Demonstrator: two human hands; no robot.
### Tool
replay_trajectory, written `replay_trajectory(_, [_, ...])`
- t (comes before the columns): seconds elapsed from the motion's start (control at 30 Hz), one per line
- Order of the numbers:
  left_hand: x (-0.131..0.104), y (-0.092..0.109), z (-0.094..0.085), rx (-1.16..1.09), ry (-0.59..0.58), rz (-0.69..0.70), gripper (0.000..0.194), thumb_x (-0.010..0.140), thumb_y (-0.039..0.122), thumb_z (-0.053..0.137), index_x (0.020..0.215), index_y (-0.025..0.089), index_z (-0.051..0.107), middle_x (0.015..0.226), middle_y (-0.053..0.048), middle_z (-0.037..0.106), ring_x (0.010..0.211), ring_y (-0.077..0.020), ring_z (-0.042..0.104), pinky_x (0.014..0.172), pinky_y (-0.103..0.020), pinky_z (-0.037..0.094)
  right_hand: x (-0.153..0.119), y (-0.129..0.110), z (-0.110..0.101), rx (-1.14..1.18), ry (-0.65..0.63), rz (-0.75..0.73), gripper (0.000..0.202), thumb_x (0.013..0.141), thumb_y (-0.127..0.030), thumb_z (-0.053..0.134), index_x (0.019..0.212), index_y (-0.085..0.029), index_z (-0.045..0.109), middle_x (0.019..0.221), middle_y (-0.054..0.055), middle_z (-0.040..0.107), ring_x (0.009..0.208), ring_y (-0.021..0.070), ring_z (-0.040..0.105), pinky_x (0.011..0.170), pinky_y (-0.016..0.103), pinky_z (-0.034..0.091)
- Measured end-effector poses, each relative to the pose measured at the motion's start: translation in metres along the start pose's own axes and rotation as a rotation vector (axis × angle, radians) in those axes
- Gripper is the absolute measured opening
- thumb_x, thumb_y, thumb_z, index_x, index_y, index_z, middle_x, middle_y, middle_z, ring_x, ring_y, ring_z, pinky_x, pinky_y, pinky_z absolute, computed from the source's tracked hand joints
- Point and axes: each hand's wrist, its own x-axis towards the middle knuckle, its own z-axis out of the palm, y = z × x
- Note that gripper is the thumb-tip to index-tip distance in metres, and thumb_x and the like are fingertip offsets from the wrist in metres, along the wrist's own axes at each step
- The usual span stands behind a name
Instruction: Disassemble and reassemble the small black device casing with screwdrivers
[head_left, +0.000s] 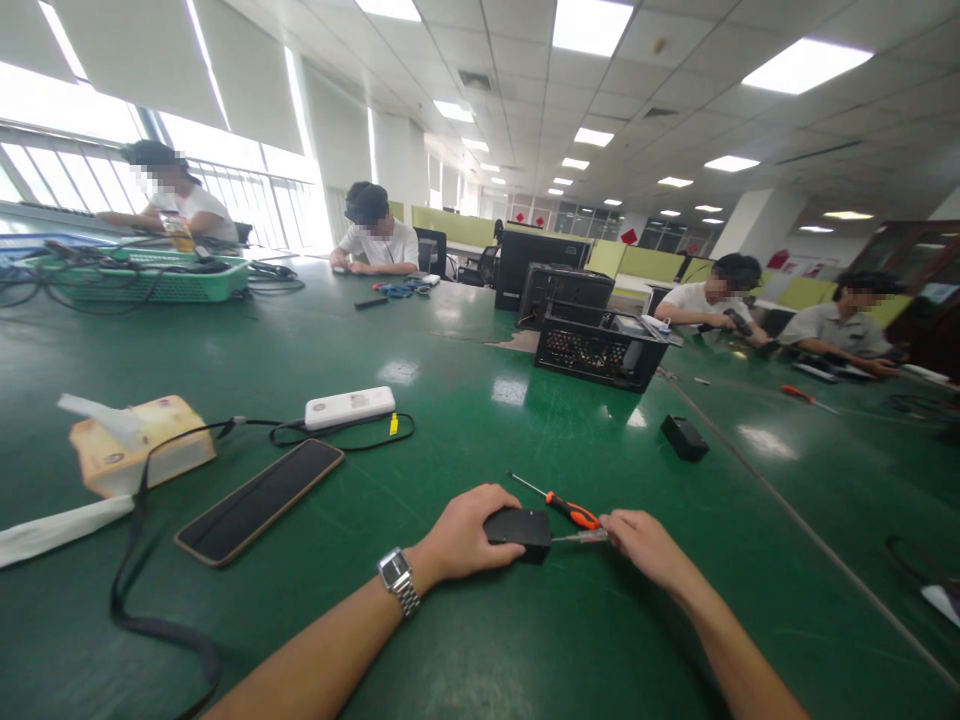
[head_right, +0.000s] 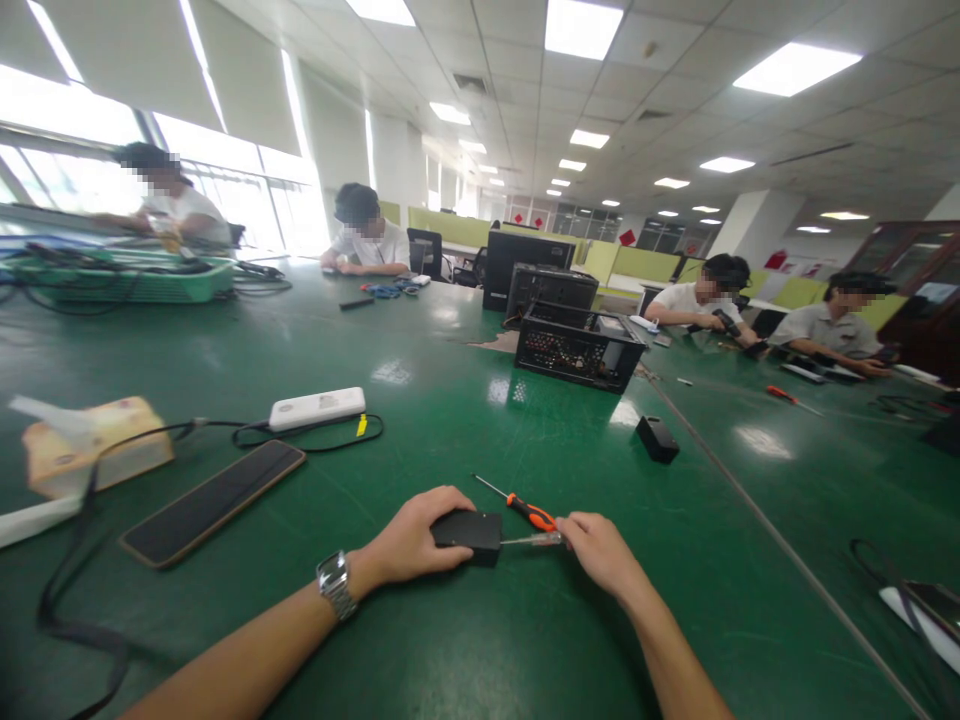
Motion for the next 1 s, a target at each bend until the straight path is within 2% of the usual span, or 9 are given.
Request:
replay_trajectory(0.17, [0.000,-0.001,0.000,0.008,-0.002,0.008,0.035,0.072,0.030,0.071,0.105,0.020,0.061,0.099,-0.004,0.064,0.089,-0.0226,0.059,0.080,-0.030,0.046,-0.002,-0.005,0.016,0.086,-0.064,0.002,0.044,0.087,-0.054,0.038,0.061,-0.020,0.049,0.050,-0.005,0.039,0.047,0.0108,0.035,0.046,0.022,0.027])
replay_trajectory(0.27, [0.000,-0.002,0.001,0.007,0.007,0.012,0.035,0.073,0.030,0.071,0.105,0.020,0.061,0.098,-0.004,0.064,0.088,-0.0222,0.059,0.080,-0.030,0.046,-0.005,-0.009,0.017,0.102,-0.044,-0.015,0.047,0.087,-0.059,0.038,0.063,-0.020,0.049,0.049,-0.006,0.036,0.045,0.0105,0.033,0.045,0.022,0.025])
replay_trajectory(0.4, [0.000,-0.003,0.003,0.006,0.023,0.010,0.037,0.072,0.028,0.072,0.106,0.020,0.061,0.098,-0.004,0.064,0.088,-0.0220,0.059,0.080,-0.030,0.046,-0.014,-0.024,0.019,0.082,0.099,-0.079,0.048,0.087,-0.060,0.042,0.064,-0.020,0.050,0.054,-0.005,0.041,0.052,0.0118,0.039,0.051,0.023,0.028])
replay_trajectory(0.53, [0.000,-0.002,0.002,0.013,0.030,-0.008,0.036,0.072,0.030,0.072,0.104,0.019,0.060,0.097,-0.004,0.063,0.088,-0.0221,0.059,0.078,-0.030,0.046,-0.025,-0.044,0.035,-0.012,0.243,-0.184,0.045,0.090,-0.058,0.041,0.067,-0.020,0.052,0.054,-0.004,0.046,0.052,0.0129,0.044,0.054,0.024,0.028])
replay_trajectory(0.67, [0.000,-0.002,0.001,0.015,0.042,-0.021,0.033,0.073,0.029,0.071,0.102,0.019,0.061,0.095,-0.004,0.063,0.086,-0.0217,0.059,0.077,-0.030,0.046,-0.029,-0.054,0.045,-0.152,0.182,-0.188,0.042,0.094,-0.053,0.035,0.073,-0.022,0.053,0.059,-0.002,0.056,0.057,0.0162,0.054,0.056,0.025,0.029])
replay_trajectory(0.77, [0.000,-0.002,0.001,0.014,0.045,-0.028,0.032,0.072,0.029,0.071,0.102,0.019,0.061,0.094,-0.004,0.062,0.086,-0.0218,0.058,0.076,-0.030,0.046,-0.030,-0.055,0.045,-0.143,0.119,-0.233,0.039,0.095,-0.050,0.033,0.078,-0.023,0.054,0.064,-0.001,0.060,0.060,0.0171,0.057,0.058,0.025,0.032])
replay_trajectory(1.0, [0.000,0.002,0.000,0.007,0.043,-0.036,0.032,0.071,0.027,0.070,0.101,0.019,0.062,0.094,-0.004,0.062,0.086,-0.0220,0.058,0.077,-0.030,0.047,-0.029,-0.052,0.051,-0.095,0.148,-0.270,0.032,0.094,-0.047,0.037,0.093,-0.022,0.057,0.076,0.002,0.067,0.068,0.0194,0.062,0.063,0.026,0.038])
